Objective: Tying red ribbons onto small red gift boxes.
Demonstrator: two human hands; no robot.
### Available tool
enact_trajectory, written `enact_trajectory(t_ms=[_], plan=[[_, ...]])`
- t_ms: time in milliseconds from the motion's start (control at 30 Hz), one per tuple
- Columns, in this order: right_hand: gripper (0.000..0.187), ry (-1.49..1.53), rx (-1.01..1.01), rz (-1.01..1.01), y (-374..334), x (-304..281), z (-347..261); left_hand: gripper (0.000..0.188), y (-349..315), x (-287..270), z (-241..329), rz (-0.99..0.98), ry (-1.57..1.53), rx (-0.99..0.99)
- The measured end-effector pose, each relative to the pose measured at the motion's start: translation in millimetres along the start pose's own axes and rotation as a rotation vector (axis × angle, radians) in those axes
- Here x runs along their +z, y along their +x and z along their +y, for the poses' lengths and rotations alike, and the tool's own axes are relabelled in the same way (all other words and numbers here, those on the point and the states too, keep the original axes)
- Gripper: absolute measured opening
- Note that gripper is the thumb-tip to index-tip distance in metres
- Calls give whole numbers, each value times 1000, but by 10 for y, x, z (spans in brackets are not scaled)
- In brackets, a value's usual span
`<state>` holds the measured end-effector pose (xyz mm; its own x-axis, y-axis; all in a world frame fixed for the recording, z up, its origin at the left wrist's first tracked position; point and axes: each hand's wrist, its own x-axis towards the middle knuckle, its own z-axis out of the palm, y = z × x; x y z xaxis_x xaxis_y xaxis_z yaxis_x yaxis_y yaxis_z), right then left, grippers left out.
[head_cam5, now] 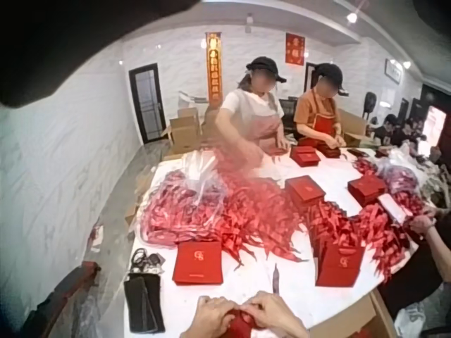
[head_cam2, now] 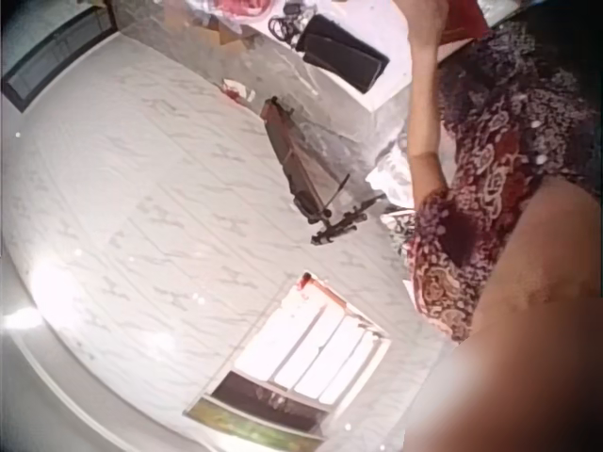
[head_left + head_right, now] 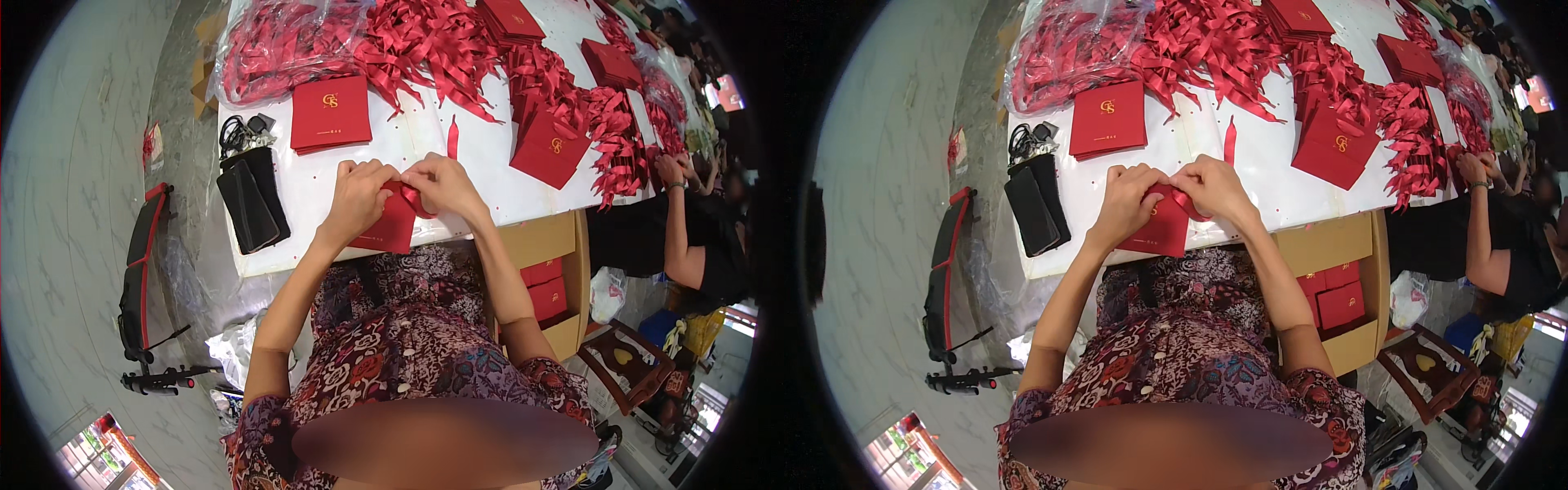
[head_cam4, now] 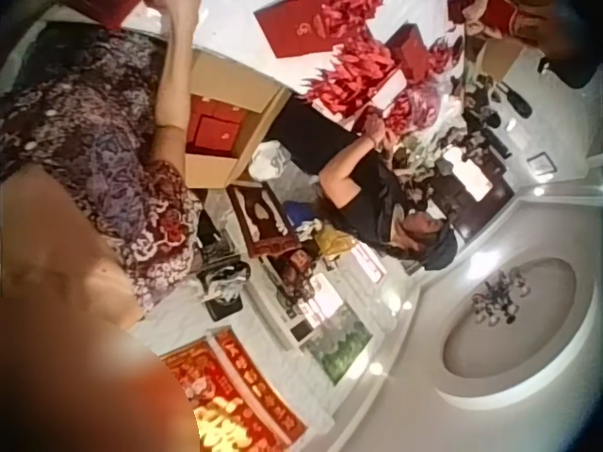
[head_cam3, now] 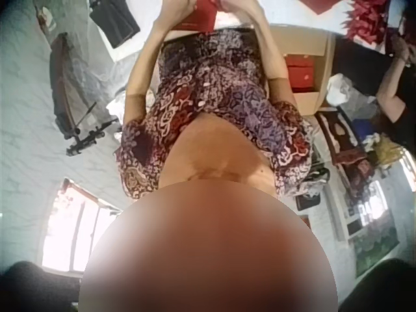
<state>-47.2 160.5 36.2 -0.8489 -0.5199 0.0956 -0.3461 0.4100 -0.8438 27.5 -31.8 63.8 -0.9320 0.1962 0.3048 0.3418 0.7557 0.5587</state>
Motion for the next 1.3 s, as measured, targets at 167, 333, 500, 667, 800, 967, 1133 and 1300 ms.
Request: enact_trajectory(t_ms=[167,333,500,667,800,967,1133,1300], plan=[[22,251,382,-448,255,-145,128,19,60,-13,-7,22,111,174],[23,507,336,-379,291,84,232,13,72,-37,5,16,60,150],[24,366,409,48,375,189,385,14,80,84,62,6,-39,55],[29,293,169,226,234,-72,413,18,-36,151,-207,56,-97,-189],[21,-80,101,-79,-70,-405,114,19,-99,222,-351,150,-71,-296],[17,-246,94,71,-137,-105,167,18,19,342,-394,149,39,-281],[10,-192,-328,166,-71,104,-136,17,61,328,-246,347,39,-199],[9,-213,-675,14,-38,452,-250,41,210,239,-272,-119,-824,-680]])
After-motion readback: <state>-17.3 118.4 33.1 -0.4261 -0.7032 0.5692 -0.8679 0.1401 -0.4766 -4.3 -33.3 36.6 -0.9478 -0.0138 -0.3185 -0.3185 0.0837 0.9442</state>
